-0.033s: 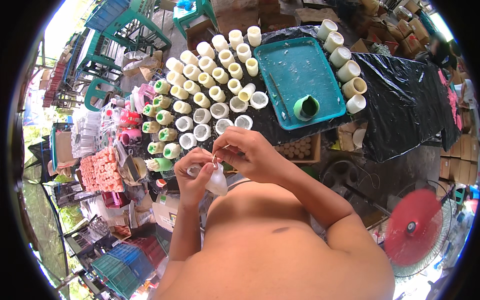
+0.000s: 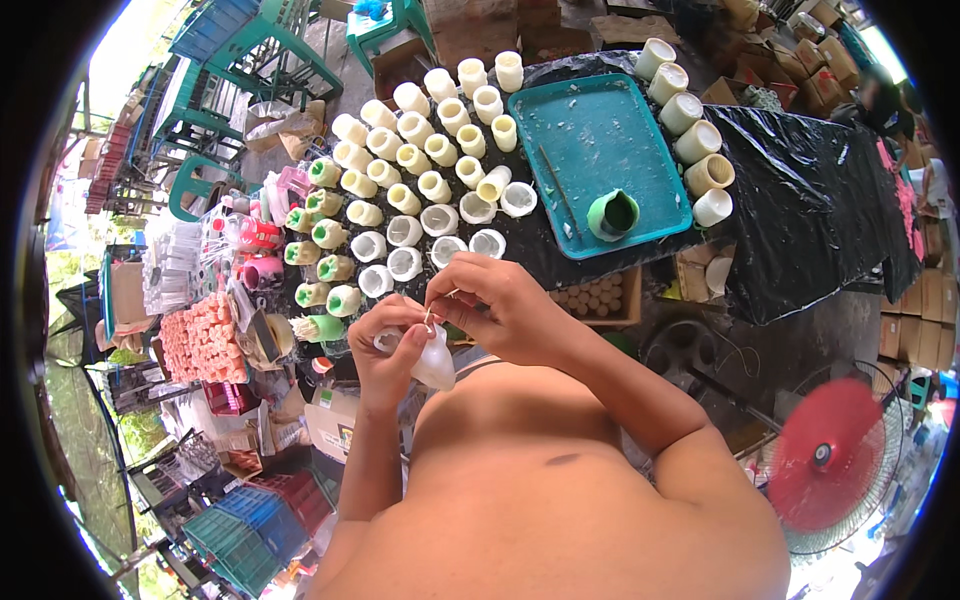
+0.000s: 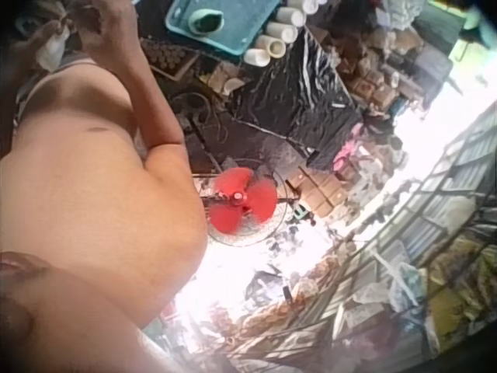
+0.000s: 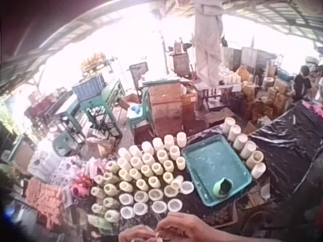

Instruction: The person inserts wicks into small white cylindrical candle molds arranged on a table. They repeatedly pick up a mold, insert a wick, and place the mold back in the tray. The person works continuously at a cluttered outdoor market stall.

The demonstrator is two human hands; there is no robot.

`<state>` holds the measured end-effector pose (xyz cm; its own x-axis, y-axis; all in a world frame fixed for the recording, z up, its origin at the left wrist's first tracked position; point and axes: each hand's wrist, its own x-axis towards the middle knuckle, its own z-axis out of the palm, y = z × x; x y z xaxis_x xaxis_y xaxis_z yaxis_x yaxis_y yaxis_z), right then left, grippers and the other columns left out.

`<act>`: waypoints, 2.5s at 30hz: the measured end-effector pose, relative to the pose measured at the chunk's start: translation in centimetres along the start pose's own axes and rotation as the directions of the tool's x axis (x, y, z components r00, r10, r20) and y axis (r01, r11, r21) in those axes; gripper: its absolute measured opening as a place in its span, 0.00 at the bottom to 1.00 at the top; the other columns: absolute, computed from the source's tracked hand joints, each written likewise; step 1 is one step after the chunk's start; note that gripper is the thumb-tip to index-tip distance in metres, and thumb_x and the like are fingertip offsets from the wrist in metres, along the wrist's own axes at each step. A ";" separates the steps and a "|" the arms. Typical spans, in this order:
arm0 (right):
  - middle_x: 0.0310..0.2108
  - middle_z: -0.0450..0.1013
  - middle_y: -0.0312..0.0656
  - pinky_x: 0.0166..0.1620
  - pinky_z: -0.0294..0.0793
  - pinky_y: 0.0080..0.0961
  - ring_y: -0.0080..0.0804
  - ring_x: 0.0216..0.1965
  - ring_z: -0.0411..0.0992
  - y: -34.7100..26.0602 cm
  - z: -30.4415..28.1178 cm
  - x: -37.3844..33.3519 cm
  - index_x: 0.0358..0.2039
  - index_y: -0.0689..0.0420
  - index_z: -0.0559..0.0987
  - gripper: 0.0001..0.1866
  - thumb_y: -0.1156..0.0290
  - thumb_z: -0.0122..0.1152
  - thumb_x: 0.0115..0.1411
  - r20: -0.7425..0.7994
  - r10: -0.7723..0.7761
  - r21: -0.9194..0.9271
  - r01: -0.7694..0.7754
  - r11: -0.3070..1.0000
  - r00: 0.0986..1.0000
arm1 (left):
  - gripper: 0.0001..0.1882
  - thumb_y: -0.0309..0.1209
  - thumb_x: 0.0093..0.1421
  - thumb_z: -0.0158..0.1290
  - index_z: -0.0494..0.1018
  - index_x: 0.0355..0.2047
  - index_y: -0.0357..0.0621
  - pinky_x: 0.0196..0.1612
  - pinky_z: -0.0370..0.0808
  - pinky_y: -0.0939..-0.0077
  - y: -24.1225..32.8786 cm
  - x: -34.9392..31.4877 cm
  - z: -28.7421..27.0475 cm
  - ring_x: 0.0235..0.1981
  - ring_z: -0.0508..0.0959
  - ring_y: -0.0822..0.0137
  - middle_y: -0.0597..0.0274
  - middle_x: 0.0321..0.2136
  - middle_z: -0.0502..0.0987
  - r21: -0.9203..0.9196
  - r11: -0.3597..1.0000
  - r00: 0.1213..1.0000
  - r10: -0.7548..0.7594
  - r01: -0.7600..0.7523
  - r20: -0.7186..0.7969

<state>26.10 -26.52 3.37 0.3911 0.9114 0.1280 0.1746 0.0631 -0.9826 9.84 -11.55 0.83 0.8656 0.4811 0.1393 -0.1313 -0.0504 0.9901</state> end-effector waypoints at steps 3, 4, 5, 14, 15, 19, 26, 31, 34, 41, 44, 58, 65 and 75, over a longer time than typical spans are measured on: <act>0.45 0.75 0.43 0.50 0.76 0.37 0.43 0.49 0.75 0.2 0.6 0.1 0.42 0.56 0.80 0.07 0.75 0.69 0.64 -0.119 -0.132 -0.171 0.110 0.979 0.984 | 0.02 0.19 0.62 0.61 0.83 0.35 0.34 0.33 0.72 0.80 0.3 0.1 0.2 0.28 0.78 0.74 0.60 0.27 0.81 0.011 1.000 1.000 -0.004 0.004 -0.017; 0.48 0.75 0.43 0.53 0.75 0.41 0.46 0.52 0.74 0.1 0.9 0.1 0.42 0.56 0.81 0.08 0.73 0.70 0.64 -0.175 -0.208 -0.259 0.159 0.953 0.962 | 0.02 0.19 0.63 0.60 0.83 0.35 0.34 0.34 0.75 0.79 0.2 0.1 0.1 0.28 0.79 0.74 0.61 0.27 0.81 -0.013 0.999 0.999 -0.037 0.036 -0.028; 0.49 0.74 0.43 0.55 0.72 0.43 0.47 0.53 0.72 -0.1 1.2 0.2 0.42 0.55 0.81 0.09 0.71 0.70 0.63 -0.240 -0.240 -0.326 0.155 0.933 0.940 | 0.03 0.19 0.64 0.60 0.82 0.36 0.33 0.36 0.77 0.77 0.1 0.0 0.0 0.29 0.79 0.73 0.61 0.27 0.80 -0.036 0.997 0.997 -0.069 0.068 -0.044; 0.47 0.75 0.39 0.52 0.64 0.39 0.41 0.51 0.71 0.7 1.3 -1.7 0.41 0.50 0.81 0.10 0.67 0.72 0.61 -0.272 -0.362 -0.550 0.165 0.819 0.892 | 0.09 0.36 0.75 0.52 0.76 0.43 0.44 0.49 0.85 0.47 -0.8 0.5 0.3 0.36 0.80 0.66 0.67 0.29 0.72 -0.607 0.784 0.925 -0.317 0.132 -0.208; 0.44 0.76 0.41 0.54 0.65 0.40 0.42 0.49 0.72 0.5 1.6 -1.8 0.43 0.53 0.80 0.10 0.67 0.69 0.62 -0.348 -0.348 -0.552 0.109 0.826 0.871 | 0.09 0.38 0.75 0.52 0.75 0.43 0.47 0.50 0.84 0.45 -0.6 0.9 0.5 0.38 0.80 0.66 0.69 0.31 0.72 -0.674 0.727 0.894 -0.380 0.131 -0.236; 0.47 0.78 0.49 0.57 0.69 0.41 0.47 0.52 0.75 1.9 1.7 -1.8 0.52 0.61 0.77 0.16 0.66 0.63 0.68 -0.307 -0.025 -0.207 -0.041 0.977 0.951 | 0.07 0.43 0.75 0.51 0.73 0.43 0.57 0.59 0.77 0.38 -0.6 1.2 -0.3 0.48 0.78 0.65 0.76 0.39 0.74 -0.803 0.585 0.832 -0.499 0.118 -0.241; 0.43 0.78 0.55 0.49 0.75 0.43 0.44 0.45 0.78 4.1 3.3 0.3 0.53 0.65 0.76 0.15 0.69 0.56 0.72 0.163 0.016 -0.156 0.010 0.988 0.986 | 0.20 0.49 0.77 0.48 0.69 0.57 0.49 0.63 0.74 0.49 0.2 0.9 0.3 0.58 0.77 0.56 0.54 0.55 0.75 -0.635 0.763 0.867 -0.391 0.118 -0.309; 0.40 0.78 0.54 0.46 0.75 0.37 0.47 0.39 0.77 3.7 4.2 2.0 0.49 0.64 0.76 0.10 0.74 0.58 0.71 0.099 0.049 0.151 -0.064 0.986 0.994 | 0.33 0.54 0.71 0.55 0.60 0.64 0.46 0.66 0.72 0.52 1.4 1.1 1.2 0.61 0.75 0.52 0.50 0.59 0.73 -0.596 0.801 0.921 -0.191 -0.054 -0.340; 0.37 0.78 0.54 0.44 0.75 0.37 0.49 0.37 0.76 2.9 4.6 2.5 0.48 0.64 0.77 0.09 0.75 0.58 0.70 0.047 0.008 0.142 -0.014 0.990 0.999 | 0.41 0.45 0.63 0.69 0.56 0.65 0.44 0.63 0.75 0.55 1.8 1.0 1.6 0.59 0.77 0.54 0.49 0.58 0.73 -0.487 0.861 0.951 -0.010 -0.149 -0.309; 0.28 0.80 0.51 0.33 0.77 0.41 0.53 0.28 0.80 1.1 4.6 2.9 0.48 0.58 0.79 0.08 0.75 0.58 0.70 0.078 -0.129 -0.155 0.140 0.978 0.989 | 0.39 0.28 0.62 0.68 0.55 0.65 0.43 0.57 0.79 0.62 1.9 1.1 -0.3 0.51 0.82 0.56 0.46 0.53 0.78 -0.482 0.876 0.875 -0.217 -0.021 -0.433; 0.27 0.81 0.50 0.30 0.77 0.44 0.52 0.26 0.81 1.1 4.9 3.1 0.49 0.56 0.79 0.09 0.74 0.59 0.70 0.082 -0.161 -0.200 0.174 0.964 0.984 | 0.27 0.29 0.67 0.62 0.64 0.62 0.38 0.54 0.81 0.62 2.0 1.7 -0.7 0.49 0.83 0.57 0.50 0.47 0.80 -0.488 0.871 0.834 -0.227 -0.057 -0.503; 0.26 0.81 0.49 0.28 0.77 0.44 0.51 0.26 0.80 0.3 4.8 -0.4 0.49 0.57 0.78 0.11 0.76 0.59 0.67 0.149 -0.113 -0.329 0.157 0.931 0.982 | 0.24 0.34 0.67 0.64 0.72 0.59 0.40 0.48 0.84 0.62 0.2 3.4 -5.5 0.46 0.84 0.59 0.56 0.48 0.81 -0.716 0.690 0.761 -0.405 -0.111 -0.508; 0.23 0.78 0.51 0.26 0.74 0.46 0.52 0.23 0.78 0.1 4.3 -1.5 0.49 0.57 0.79 0.12 0.76 0.60 0.65 0.156 -0.053 -0.342 0.105 0.934 0.986 | 0.23 0.34 0.67 0.65 0.73 0.58 0.41 0.44 0.85 0.61 0.1 4.0 -5.9 0.43 0.84 0.57 0.57 0.46 0.81 -0.776 0.622 0.735 -0.479 -0.102 -0.480; 0.24 0.79 0.55 0.31 0.77 0.49 0.56 0.26 0.79 0.3 4.0 -2.4 0.49 0.59 0.80 0.13 0.75 0.60 0.65 0.208 0.019 -0.311 0.048 0.949 0.978 | 0.25 0.37 0.67 0.64 0.72 0.60 0.42 0.48 0.83 0.59 -1.4 3.6 -8.0 0.48 0.83 0.55 0.55 0.49 0.81 -0.737 0.651 0.681 -0.459 -0.179 -0.571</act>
<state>21.63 -27.04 2.19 0.1983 0.9770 0.0790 0.4658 -0.0230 -0.8846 9.31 -2.76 -0.18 0.3735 0.8504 -0.3706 -0.5970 0.5262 0.6056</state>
